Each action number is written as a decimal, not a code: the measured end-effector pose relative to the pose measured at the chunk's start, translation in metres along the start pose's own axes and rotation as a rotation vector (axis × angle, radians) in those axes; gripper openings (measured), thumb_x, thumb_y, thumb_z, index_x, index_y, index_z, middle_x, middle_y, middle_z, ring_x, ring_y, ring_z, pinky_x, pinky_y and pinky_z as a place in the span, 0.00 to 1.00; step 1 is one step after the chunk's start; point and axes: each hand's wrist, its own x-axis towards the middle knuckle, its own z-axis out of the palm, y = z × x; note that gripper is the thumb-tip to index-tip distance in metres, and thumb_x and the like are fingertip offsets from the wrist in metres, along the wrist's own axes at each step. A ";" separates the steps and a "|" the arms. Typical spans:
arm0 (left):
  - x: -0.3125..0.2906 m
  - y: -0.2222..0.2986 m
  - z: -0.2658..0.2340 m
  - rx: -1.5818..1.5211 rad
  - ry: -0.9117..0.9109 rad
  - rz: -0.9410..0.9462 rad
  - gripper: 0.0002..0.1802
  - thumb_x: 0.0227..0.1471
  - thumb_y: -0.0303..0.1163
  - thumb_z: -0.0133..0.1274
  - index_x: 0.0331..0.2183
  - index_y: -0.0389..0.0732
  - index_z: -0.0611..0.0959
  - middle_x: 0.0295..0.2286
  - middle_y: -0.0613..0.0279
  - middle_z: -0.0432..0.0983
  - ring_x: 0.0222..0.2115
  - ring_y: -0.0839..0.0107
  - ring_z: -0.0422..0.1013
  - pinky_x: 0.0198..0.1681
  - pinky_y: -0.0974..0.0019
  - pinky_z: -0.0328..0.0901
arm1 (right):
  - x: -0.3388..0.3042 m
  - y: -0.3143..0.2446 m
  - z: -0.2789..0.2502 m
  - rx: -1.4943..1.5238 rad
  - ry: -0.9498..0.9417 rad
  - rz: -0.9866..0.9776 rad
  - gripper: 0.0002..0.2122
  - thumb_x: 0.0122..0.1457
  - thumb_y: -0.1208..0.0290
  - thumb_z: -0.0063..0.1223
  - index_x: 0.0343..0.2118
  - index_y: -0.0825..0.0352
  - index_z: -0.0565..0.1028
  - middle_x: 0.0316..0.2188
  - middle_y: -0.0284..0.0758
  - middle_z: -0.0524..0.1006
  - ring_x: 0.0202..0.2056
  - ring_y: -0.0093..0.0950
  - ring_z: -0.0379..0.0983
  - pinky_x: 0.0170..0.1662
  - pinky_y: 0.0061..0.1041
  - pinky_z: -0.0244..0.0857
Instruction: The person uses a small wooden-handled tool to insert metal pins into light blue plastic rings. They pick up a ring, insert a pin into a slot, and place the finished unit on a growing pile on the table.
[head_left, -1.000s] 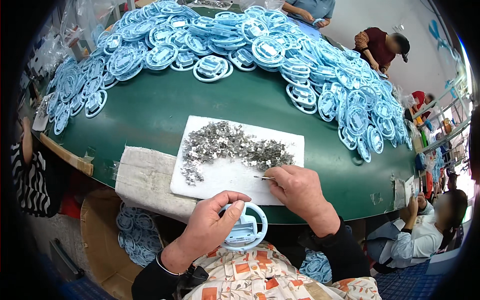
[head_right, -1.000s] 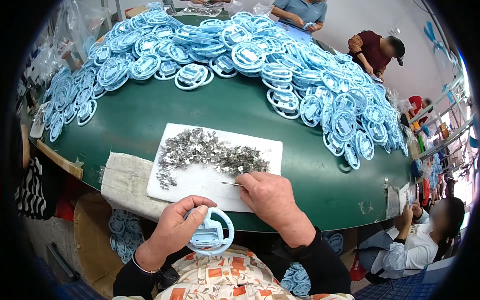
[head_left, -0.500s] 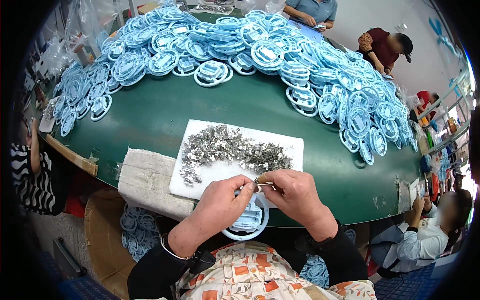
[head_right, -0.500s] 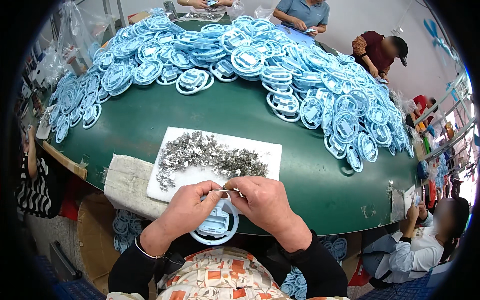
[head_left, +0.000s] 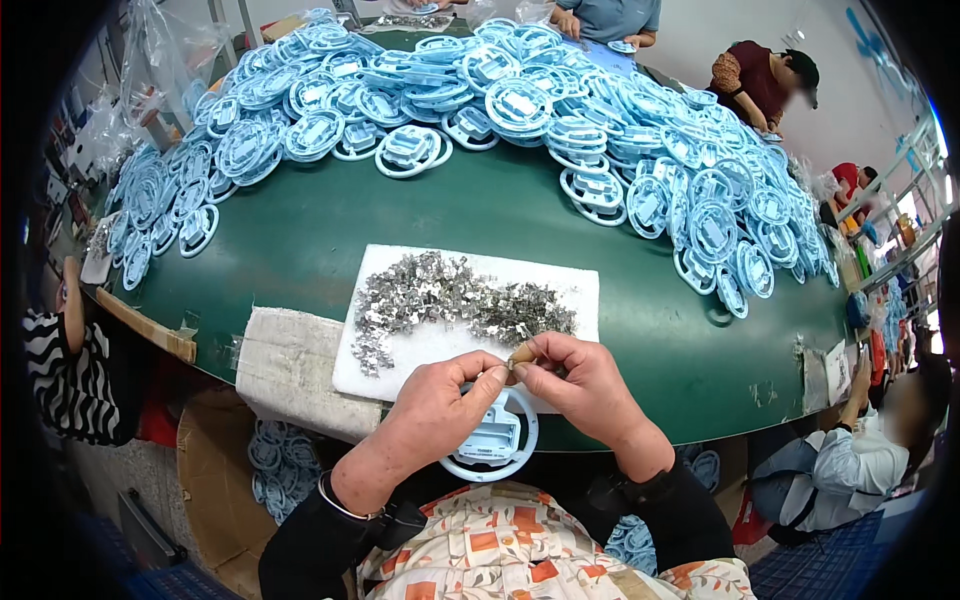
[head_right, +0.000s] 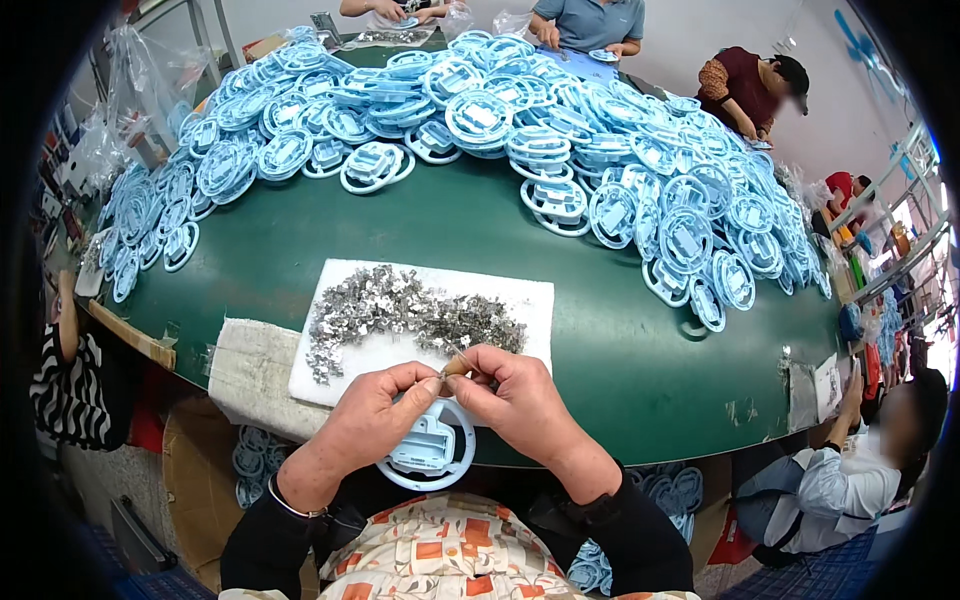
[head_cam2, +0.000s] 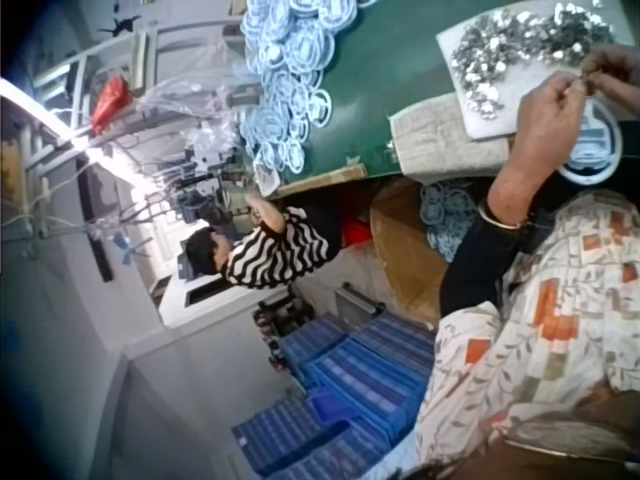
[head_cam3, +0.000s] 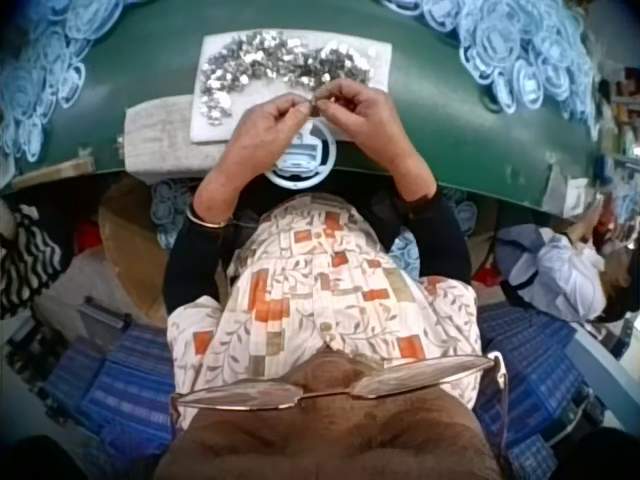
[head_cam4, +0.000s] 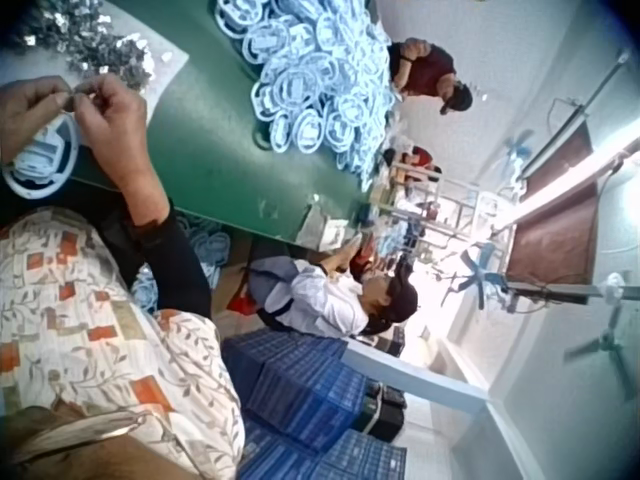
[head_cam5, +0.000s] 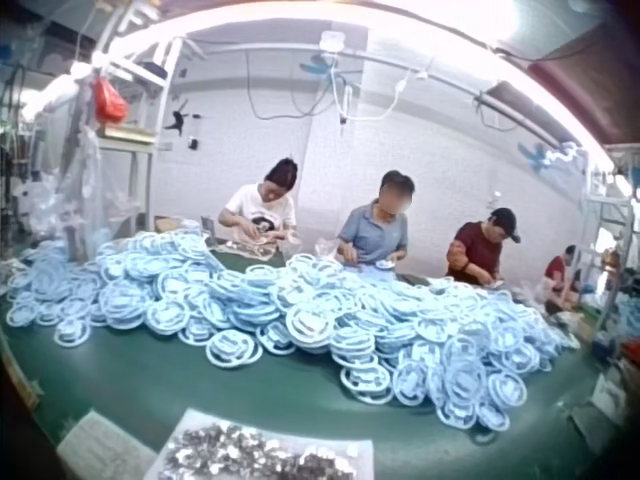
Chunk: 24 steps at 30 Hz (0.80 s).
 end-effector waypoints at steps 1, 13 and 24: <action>-0.001 0.001 0.001 0.003 0.000 0.006 0.16 0.65 0.41 0.51 0.41 0.38 0.85 0.21 0.57 0.78 0.22 0.71 0.72 0.30 0.64 0.67 | 0.000 0.003 -0.001 0.036 -0.012 0.019 0.06 0.61 0.73 0.59 0.38 0.70 0.80 0.23 0.26 0.76 0.25 0.13 0.65 0.29 0.18 0.63; -0.021 0.003 -0.011 -0.379 0.023 -0.136 0.24 0.58 0.26 0.57 0.55 0.33 0.73 0.42 0.59 0.79 0.39 0.78 0.75 0.44 0.72 0.71 | -0.029 -0.001 0.002 -0.045 0.101 -0.133 0.04 0.58 0.76 0.62 0.34 0.70 0.79 0.20 0.25 0.72 0.21 0.12 0.61 0.24 0.17 0.57; -0.026 -0.005 0.000 -0.560 0.133 -0.102 0.24 0.60 0.27 0.56 0.53 0.32 0.65 0.38 0.52 0.82 0.37 0.77 0.77 0.39 0.71 0.72 | -0.023 -0.003 0.016 -0.354 0.173 -0.291 0.04 0.52 0.79 0.64 0.30 0.67 0.78 0.20 0.32 0.76 0.19 0.22 0.70 0.23 0.22 0.64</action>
